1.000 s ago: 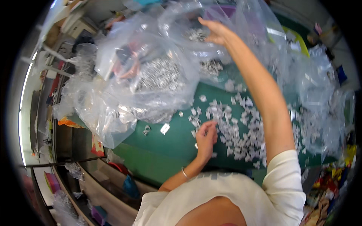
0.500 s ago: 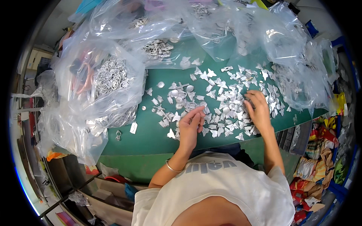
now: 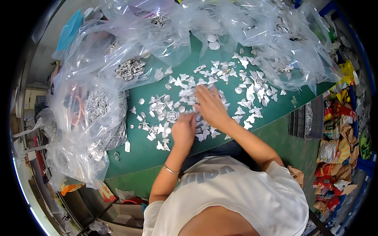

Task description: The person picks up small butterfly-shaped metal parts from a pile on a green table and places them into clear plastic bags by hand.

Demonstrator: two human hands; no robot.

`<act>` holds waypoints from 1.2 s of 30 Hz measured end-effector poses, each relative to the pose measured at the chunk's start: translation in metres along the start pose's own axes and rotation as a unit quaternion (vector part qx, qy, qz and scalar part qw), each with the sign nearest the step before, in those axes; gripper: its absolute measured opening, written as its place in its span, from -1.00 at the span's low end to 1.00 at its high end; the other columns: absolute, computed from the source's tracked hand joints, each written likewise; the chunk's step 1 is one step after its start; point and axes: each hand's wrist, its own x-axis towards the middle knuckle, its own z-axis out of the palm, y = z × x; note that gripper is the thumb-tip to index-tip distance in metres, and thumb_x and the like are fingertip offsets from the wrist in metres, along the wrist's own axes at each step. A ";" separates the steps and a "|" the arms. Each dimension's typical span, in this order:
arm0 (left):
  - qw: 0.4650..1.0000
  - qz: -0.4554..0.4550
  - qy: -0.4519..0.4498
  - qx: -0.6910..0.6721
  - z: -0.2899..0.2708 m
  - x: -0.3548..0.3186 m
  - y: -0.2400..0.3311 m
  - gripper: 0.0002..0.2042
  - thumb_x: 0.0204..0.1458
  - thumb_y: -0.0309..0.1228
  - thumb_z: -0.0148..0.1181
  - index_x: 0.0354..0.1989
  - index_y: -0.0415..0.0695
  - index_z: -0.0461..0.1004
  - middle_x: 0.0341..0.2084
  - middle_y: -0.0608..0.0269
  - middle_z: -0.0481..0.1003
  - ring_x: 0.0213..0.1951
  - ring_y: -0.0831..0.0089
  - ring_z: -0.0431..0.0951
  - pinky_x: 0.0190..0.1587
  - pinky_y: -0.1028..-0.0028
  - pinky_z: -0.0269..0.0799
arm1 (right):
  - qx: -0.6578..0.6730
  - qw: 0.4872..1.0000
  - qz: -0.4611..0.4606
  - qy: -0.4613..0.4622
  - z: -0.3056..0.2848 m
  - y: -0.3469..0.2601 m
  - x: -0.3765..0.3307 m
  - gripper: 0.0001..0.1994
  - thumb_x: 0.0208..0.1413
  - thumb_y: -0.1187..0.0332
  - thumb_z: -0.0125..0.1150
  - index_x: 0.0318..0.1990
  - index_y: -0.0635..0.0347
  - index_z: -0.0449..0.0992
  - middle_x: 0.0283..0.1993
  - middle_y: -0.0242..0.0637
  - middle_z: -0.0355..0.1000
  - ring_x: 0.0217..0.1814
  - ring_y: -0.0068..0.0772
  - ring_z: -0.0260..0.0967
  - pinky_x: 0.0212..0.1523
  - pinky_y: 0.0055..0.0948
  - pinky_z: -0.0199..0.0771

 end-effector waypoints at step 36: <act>0.994 -0.020 0.004 -0.104 -0.003 -0.049 0.029 -0.88 -0.06 -0.55 0.13 -0.32 -0.24 0.48 -0.61 0.10 0.40 -0.67 0.33 0.35 -0.59 0.43 0.26 | 0.012 0.743 0.114 0.659 -0.293 0.187 -0.052 -0.83 0.08 0.51 0.05 -0.18 0.36 0.40 -0.33 -0.30 0.42 -0.41 -0.61 0.32 -0.42 -0.65 0.34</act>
